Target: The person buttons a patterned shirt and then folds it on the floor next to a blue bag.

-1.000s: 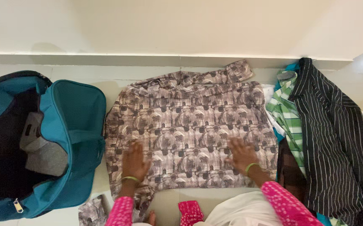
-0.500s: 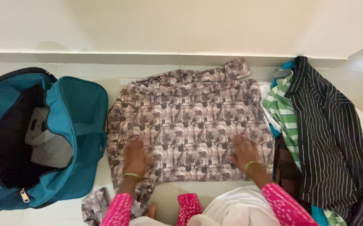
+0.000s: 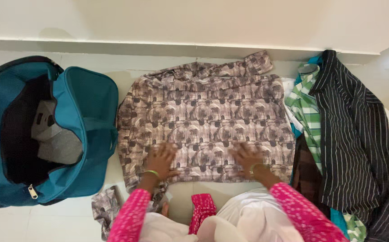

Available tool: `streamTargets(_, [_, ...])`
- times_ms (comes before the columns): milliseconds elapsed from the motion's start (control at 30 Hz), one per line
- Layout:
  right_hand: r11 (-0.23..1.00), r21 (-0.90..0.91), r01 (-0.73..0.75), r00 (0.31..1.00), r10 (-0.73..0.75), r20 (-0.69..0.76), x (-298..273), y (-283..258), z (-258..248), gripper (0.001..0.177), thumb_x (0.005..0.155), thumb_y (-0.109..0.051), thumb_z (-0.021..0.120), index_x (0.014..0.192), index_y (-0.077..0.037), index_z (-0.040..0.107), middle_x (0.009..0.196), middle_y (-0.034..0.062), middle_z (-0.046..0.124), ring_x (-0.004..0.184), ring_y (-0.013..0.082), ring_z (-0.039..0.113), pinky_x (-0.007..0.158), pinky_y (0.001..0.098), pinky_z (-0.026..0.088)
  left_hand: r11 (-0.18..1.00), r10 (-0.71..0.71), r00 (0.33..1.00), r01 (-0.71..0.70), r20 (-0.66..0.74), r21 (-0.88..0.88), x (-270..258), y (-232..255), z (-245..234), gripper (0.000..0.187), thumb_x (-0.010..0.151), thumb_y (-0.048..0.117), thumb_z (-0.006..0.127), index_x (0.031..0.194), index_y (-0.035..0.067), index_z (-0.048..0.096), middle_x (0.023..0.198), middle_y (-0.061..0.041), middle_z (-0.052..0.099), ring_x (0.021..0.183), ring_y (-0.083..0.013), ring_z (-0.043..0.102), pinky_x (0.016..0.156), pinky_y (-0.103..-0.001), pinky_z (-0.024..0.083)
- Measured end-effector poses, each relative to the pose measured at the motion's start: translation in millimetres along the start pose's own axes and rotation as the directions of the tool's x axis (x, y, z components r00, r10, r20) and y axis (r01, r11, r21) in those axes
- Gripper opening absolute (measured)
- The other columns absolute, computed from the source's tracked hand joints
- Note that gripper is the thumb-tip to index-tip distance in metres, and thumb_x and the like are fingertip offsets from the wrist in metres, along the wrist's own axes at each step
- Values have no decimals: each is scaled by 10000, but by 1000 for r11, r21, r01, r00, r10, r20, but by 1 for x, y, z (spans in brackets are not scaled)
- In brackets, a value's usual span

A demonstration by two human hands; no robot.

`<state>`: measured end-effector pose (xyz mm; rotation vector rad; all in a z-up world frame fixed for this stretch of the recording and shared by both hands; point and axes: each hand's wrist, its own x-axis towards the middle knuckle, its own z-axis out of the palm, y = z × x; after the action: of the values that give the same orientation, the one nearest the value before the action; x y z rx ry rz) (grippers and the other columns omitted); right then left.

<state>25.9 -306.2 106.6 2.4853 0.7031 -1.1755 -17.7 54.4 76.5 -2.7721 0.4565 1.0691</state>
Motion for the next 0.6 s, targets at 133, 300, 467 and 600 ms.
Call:
streamTargets(133, [987, -8, -160, 980, 160, 115, -13, 53, 54, 1148, 835, -849, 567, 1633, -369, -105, 1713, 19, -264, 1591, 320, -118, 1172, 752, -4, 995, -102, 992, 101, 74, 13, -28, -46, 47, 1140, 837, 907, 406, 1666, 269, -46, 1743, -23, -78, 1585, -335, -39, 1224, -692, -16])
streamTargets(300, [937, 123, -327, 945, 323, 49, -29, 99, 126, 1139, 837, -769, 653, 1613, -402, -96, 1723, -8, -234, 1605, 284, -117, 1188, 724, 26, 977, -211, 977, 210, 33, 22, -65, -73, 88, 1109, 847, 854, 452, 1646, 265, -43, 1743, -47, -57, 1586, -299, -60, 1206, -668, 3])
streamTargets(467, [907, 159, -390, 921, 379, 96, -25, 109, 94, 1008, 929, -747, 525, 1621, -372, -103, 1715, 13, -224, 1574, 278, -147, 1212, 676, -19, 973, -225, 969, 218, -105, -74, -61, -82, 75, 893, 961, 710, 413, 1612, 178, 112, 1704, -82, 51, 1576, -292, 3, 1232, -610, 10])
streamTargets(600, [928, 333, -169, 933, 259, -248, 3, 69, 16, 910, 853, -569, 698, 1584, -293, 233, 1700, 104, 54, 1583, 312, -2, 1263, 554, 64, 963, -195, 934, 124, -301, -239, -6, -60, 27, 746, 966, 555, 536, 1552, 146, 319, 1672, -125, 212, 1556, -283, 170, 1282, -535, 76])
